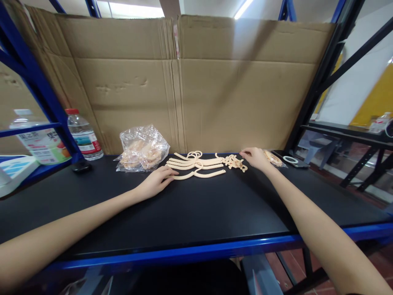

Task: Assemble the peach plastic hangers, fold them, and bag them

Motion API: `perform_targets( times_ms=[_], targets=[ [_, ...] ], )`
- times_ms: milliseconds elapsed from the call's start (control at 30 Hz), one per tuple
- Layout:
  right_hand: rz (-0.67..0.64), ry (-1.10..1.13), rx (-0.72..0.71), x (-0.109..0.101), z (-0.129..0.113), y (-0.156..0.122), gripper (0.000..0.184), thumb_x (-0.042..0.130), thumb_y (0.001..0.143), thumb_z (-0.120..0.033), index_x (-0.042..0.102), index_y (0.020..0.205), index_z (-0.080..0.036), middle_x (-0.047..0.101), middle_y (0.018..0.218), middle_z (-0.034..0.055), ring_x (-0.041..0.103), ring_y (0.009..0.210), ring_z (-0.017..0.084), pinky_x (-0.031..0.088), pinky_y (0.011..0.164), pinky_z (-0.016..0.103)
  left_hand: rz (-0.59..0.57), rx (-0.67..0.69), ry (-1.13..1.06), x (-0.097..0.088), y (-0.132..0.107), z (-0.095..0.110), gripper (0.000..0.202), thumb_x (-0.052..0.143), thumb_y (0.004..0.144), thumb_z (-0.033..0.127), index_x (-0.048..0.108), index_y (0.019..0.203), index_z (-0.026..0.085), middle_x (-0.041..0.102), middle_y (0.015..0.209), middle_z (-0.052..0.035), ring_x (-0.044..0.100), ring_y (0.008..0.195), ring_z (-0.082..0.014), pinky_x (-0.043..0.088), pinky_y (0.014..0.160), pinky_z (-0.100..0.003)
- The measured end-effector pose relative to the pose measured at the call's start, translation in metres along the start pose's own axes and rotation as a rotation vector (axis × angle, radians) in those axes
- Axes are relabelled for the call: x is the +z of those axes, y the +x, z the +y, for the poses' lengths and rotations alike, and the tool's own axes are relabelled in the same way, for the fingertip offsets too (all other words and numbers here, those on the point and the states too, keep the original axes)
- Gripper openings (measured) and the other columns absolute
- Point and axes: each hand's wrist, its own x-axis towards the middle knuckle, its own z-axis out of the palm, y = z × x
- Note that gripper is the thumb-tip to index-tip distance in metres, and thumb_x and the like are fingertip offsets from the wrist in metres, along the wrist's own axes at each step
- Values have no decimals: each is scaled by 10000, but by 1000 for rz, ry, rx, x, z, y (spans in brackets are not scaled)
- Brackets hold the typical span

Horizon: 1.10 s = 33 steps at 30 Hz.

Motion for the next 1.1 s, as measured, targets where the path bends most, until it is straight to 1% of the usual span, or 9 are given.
perform_targets(
  times_ms=[100,233,300,400,667,800,867,967,1100],
  targets=[
    [-37,-32,-57,3,-6,-2,287,492,837,-342,728,837,-179,702,724,61,617,643,203,455,607,296,-4,-1,-18,0,0,-1,251,421,902,194,633,1031,153,592,972,-100,562,968,-224,473,894,-388],
    [-80,-84,-317,17,-27,-3,272,536,824,-315,715,975,-174,674,887,102,594,840,238,450,769,344,7,-7,-39,-1,0,0,246,418,906,193,625,1037,170,568,984,-89,567,951,-211,476,886,-369],
    [-110,-105,-378,24,-35,-3,269,538,814,-258,709,1003,-173,652,948,112,571,893,245,439,810,357,19,-4,-48,-1,0,1,246,414,907,186,624,1034,164,555,996,-91,565,960,-208,471,894,-362],
    [-147,-131,-380,30,-39,-3,269,524,795,-188,714,985,-179,645,951,103,557,901,238,439,816,352,33,-2,-61,0,0,1,250,407,908,177,620,1038,171,543,1011,-87,556,975,-206,464,904,-359],
    [-160,-136,-389,39,-34,-1,221,523,838,-176,725,926,-187,650,930,94,539,900,243,446,827,375,35,-3,-71,2,0,-2,287,384,903,165,617,1070,168,497,949,-75,534,929,-200,465,893,-366],
    [-12,-13,-432,34,-36,-1,255,470,885,-213,726,882,-211,628,945,98,534,895,245,457,806,398,33,-43,-93,1,1,1,288,402,886,152,627,1062,190,500,950,-68,525,945,-205,457,912,-381],
    [143,94,-380,28,-41,-3,272,456,901,-261,723,888,-211,602,932,106,543,878,240,466,783,394,44,-71,-113,-1,2,4,285,409,879,144,632,1051,186,504,953,-70,521,964,-210,443,934,-390],
    [348,268,-198,15,-53,-7,254,503,885,-351,716,901,-213,586,859,87,553,771,208,474,706,360,52,-101,-141,-4,2,11,267,412,875,141,629,1022,188,506,958,-66,517,972,-210,438,940,-392],
    [374,681,66,-3,-75,-16,282,576,826,-429,678,927,-186,606,682,28,531,578,147,450,551,289,67,-139,-174,-5,-1,20,209,419,870,151,607,953,190,502,950,-55,515,957,-203,447,917,-379]
  ],
)
